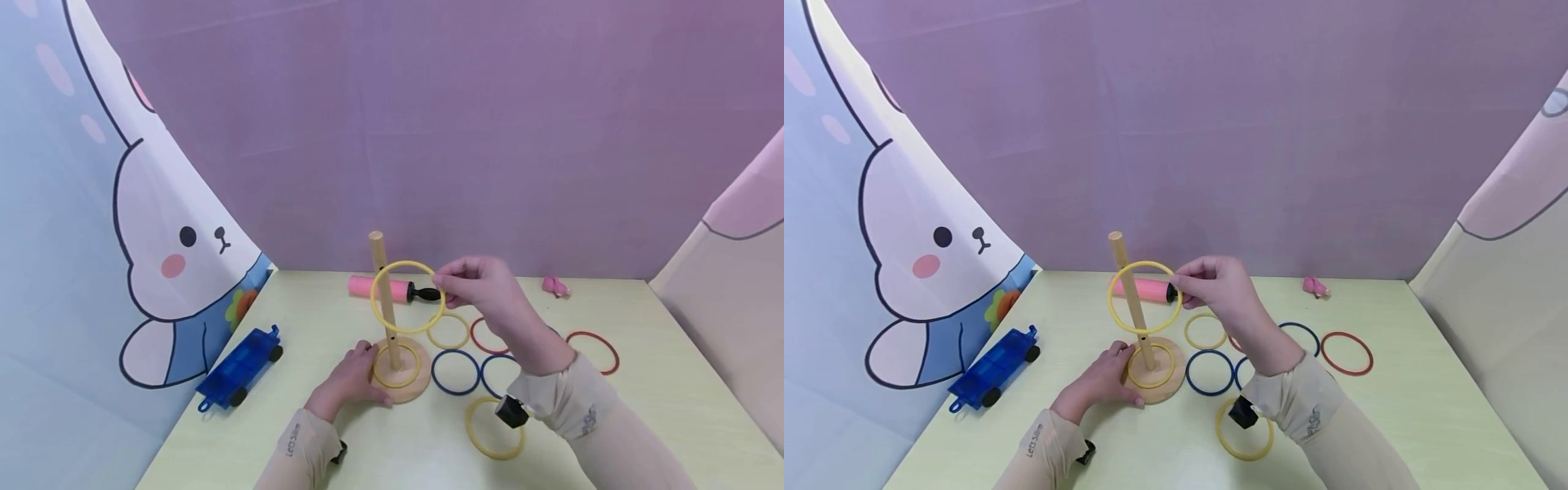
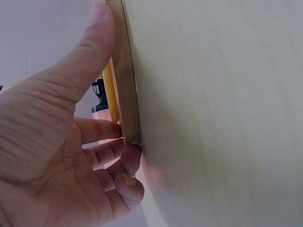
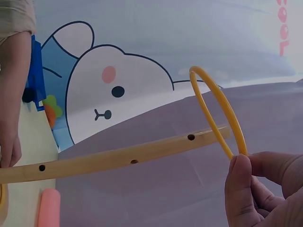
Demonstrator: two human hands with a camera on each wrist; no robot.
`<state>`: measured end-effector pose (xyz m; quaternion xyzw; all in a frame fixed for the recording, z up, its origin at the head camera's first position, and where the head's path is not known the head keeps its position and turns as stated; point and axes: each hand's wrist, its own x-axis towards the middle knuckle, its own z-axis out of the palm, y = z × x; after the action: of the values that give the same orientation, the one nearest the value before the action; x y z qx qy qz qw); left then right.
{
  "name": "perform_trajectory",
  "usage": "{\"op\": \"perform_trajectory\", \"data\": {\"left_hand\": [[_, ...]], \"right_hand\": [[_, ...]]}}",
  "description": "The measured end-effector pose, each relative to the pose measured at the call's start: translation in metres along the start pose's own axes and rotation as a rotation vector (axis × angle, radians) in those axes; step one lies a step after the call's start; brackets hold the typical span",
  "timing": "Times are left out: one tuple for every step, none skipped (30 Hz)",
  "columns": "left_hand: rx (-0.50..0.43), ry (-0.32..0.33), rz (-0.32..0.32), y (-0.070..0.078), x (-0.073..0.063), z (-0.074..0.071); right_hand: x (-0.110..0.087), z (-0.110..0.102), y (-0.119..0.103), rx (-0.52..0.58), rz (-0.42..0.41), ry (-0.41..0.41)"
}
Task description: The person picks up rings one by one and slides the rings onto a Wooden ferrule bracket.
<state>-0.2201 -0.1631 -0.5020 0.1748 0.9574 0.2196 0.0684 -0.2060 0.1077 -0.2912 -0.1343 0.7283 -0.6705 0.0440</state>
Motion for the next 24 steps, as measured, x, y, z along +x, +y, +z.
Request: {"op": "perform_trajectory", "data": {"left_hand": [[-0.001,-0.002,-0.001,0.000,0.000,0.000],[-0.001,-0.002,-0.003,0.000,0.000,0.000],[-0.002,-0.004,-0.004,0.000,0.000,0.000],[-0.004,-0.006,-0.005,0.000,0.000,0.000],[-0.003,-0.008,-0.006,0.000,0.000,0.000],[-0.007,-0.008,-0.005,0.000,0.000,0.000],[-0.009,-0.007,-0.005,0.001,0.000,0.000],[-0.010,-0.006,-0.004,0.001,0.000,0.000],[-0.011,-0.007,-0.004,0.001,0.000,0.000],[-0.012,-0.008,-0.005,0.000,0.000,0.000],[-0.011,-0.008,-0.007,0.000,0.000,0.000],[-0.010,-0.009,-0.009,0.000,0.000,0.000],[-0.009,-0.009,-0.011,0.000,0.000,0.000],[-0.007,-0.012,-0.013,0.000,0.000,0.000],[-0.004,-0.013,-0.017,-0.001,0.001,0.001],[-0.003,-0.015,-0.021,-0.001,0.001,0.001],[-0.003,-0.014,-0.020,-0.001,0.002,0.001],[-0.005,-0.015,-0.024,-0.001,0.002,0.001],[-0.007,-0.015,-0.023,-0.001,0.002,0.002],[-0.008,-0.018,-0.025,-0.001,0.002,0.002],[-0.012,-0.017,-0.023,-0.001,0.002,0.002],[-0.016,-0.017,-0.022,-0.002,0.002,0.003],[-0.018,-0.015,-0.019,-0.002,0.002,0.003],[-0.019,-0.015,-0.018,-0.002,0.002,0.003]], "right_hand": [[0.001,0.001,-0.003,0.001,-0.004,0.002],[0.001,0.001,-0.005,0.002,-0.007,0.005],[0.002,0.002,-0.007,0.001,-0.009,0.009],[0.002,0.002,-0.010,-0.002,-0.011,0.012],[0.003,0.003,-0.012,-0.004,-0.012,0.016],[0.003,0.004,-0.014,-0.004,-0.015,0.018],[0.004,0.004,-0.016,-0.006,-0.017,0.020],[0.005,0.005,-0.018,-0.006,-0.017,0.023],[0.005,0.006,-0.019,-0.006,-0.016,0.026],[0.006,0.006,-0.021,-0.005,-0.015,0.028],[0.006,0.007,-0.022,-0.005,-0.013,0.033],[0.007,0.008,-0.024,-0.003,-0.011,0.037],[0.007,0.009,-0.025,-0.003,-0.011,0.041],[0.008,0.009,-0.027,-0.002,-0.011,0.045],[0.009,0.010,-0.028,0.000,-0.014,0.048],[0.009,0.011,-0.029,0.002,-0.019,0.051],[0.010,0.011,-0.030,0.007,-0.025,0.053],[0.011,0.012,-0.031,0.013,-0.033,0.053],[0.011,0.013,-0.032,0.019,-0.040,0.054],[0.012,0.014,-0.032,0.027,-0.046,0.056],[0.012,0.014,-0.033,0.035,-0.052,0.058],[0.013,0.015,-0.033,0.043,-0.057,0.060],[0.013,0.015,-0.034,0.050,-0.061,0.064],[0.013,0.016,-0.034,0.056,-0.063,0.070]]}}
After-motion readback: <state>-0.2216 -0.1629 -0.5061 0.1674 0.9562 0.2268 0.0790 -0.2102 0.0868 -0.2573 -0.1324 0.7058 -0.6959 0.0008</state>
